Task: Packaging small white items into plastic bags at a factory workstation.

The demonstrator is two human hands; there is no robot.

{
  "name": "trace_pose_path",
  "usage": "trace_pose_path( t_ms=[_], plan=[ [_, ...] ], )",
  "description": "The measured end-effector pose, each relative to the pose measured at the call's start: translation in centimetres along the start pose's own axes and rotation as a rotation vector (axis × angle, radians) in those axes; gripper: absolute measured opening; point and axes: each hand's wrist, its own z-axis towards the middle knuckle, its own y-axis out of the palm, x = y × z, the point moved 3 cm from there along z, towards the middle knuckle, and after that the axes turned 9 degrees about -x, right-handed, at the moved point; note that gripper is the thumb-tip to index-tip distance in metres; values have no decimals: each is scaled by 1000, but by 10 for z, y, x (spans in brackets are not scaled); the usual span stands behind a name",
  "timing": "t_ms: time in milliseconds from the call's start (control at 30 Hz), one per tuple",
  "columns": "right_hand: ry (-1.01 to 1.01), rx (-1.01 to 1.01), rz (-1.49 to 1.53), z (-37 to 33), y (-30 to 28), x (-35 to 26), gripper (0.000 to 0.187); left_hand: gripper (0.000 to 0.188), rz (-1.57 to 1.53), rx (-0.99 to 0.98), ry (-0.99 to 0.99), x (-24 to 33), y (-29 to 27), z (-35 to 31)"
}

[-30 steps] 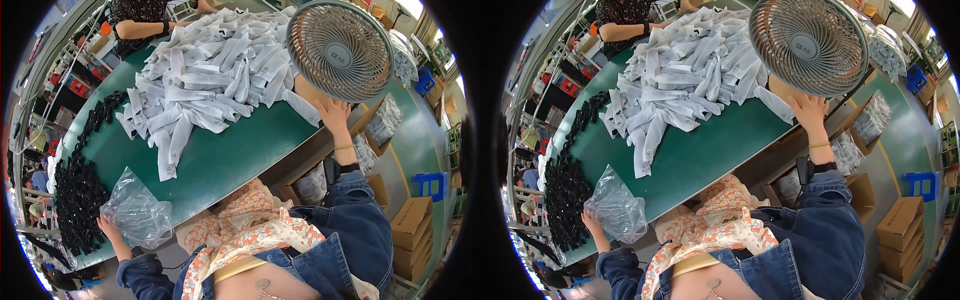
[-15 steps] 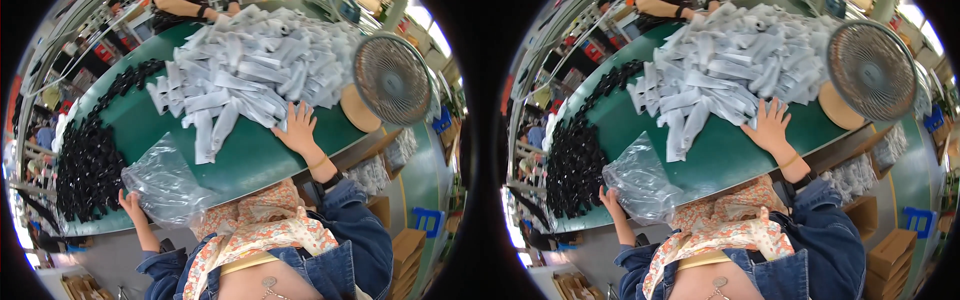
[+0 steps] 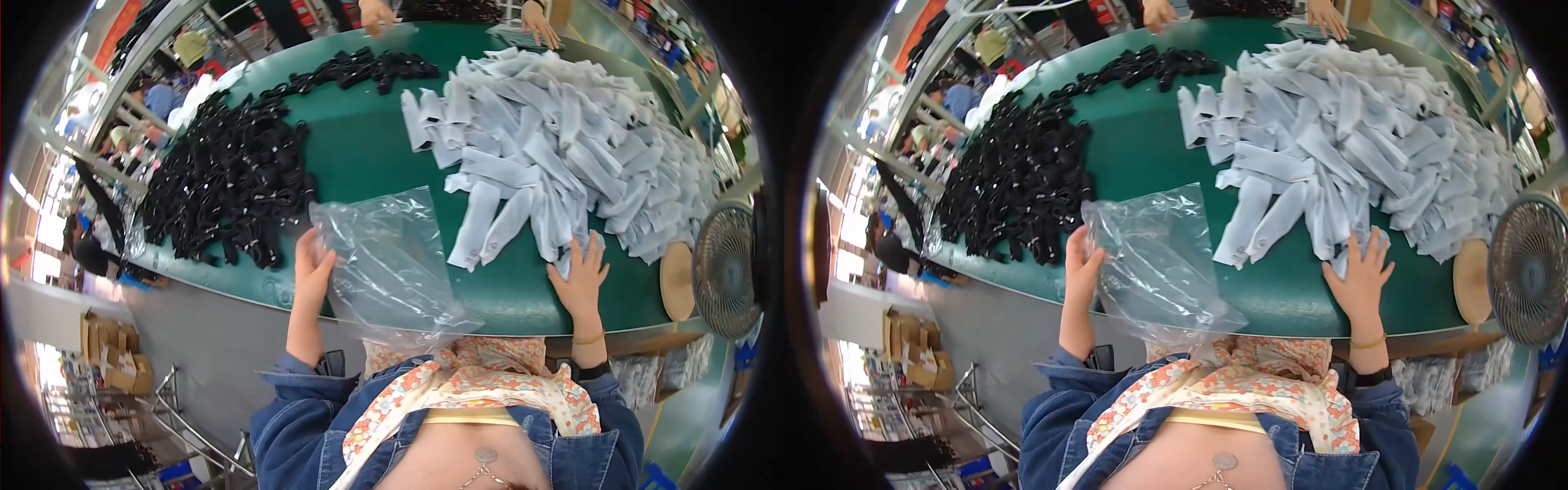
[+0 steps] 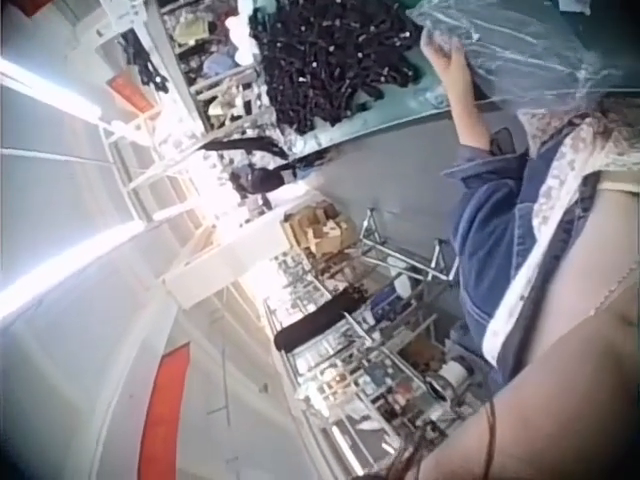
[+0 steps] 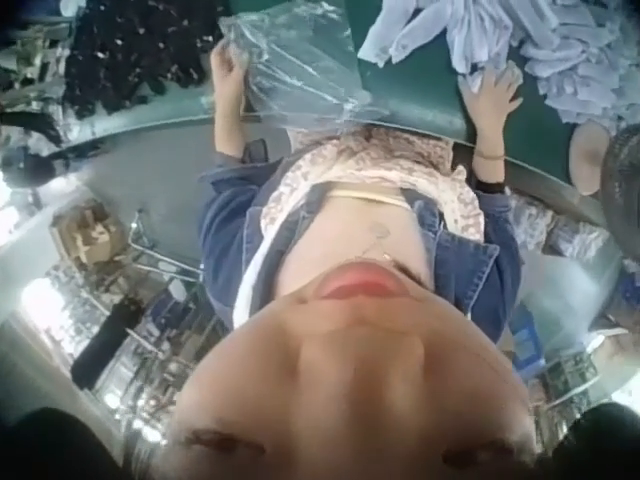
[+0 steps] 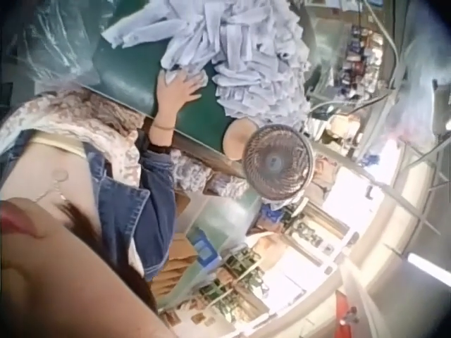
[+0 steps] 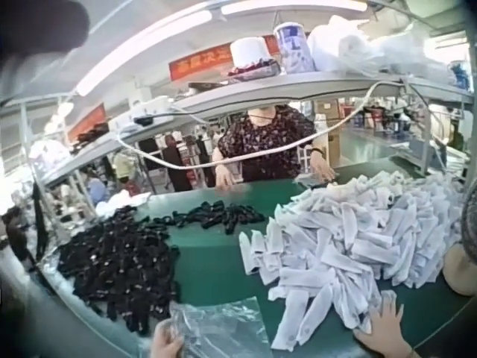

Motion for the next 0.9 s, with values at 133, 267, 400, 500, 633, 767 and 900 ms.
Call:
trace_pose_path(
  t_ms=[133,267,400,500,633,767,900],
  plan=[
    [6,18,-17,-1,3,5,76,48,83,-66,379,51,-10,40],
    [2,38,-8,4,-1,3,75,49,110,135,276,81,-57,97],
    [-74,77,-17,11,7,-1,76,61,126,441,82,39,-109,105],
    [-132,140,-56,10,16,20,79,78,589,626,125,16,-90,92],
    [48,133,-342,5,-7,-1,80,71,926,588,472,34,-25,9],
    [-421,213,-79,34,-58,-61,79,65,1080,270,684,15,44,-73],
    [-669,114,174,78,-70,-139,76,62,943,236,640,0,68,-94]
  ],
)
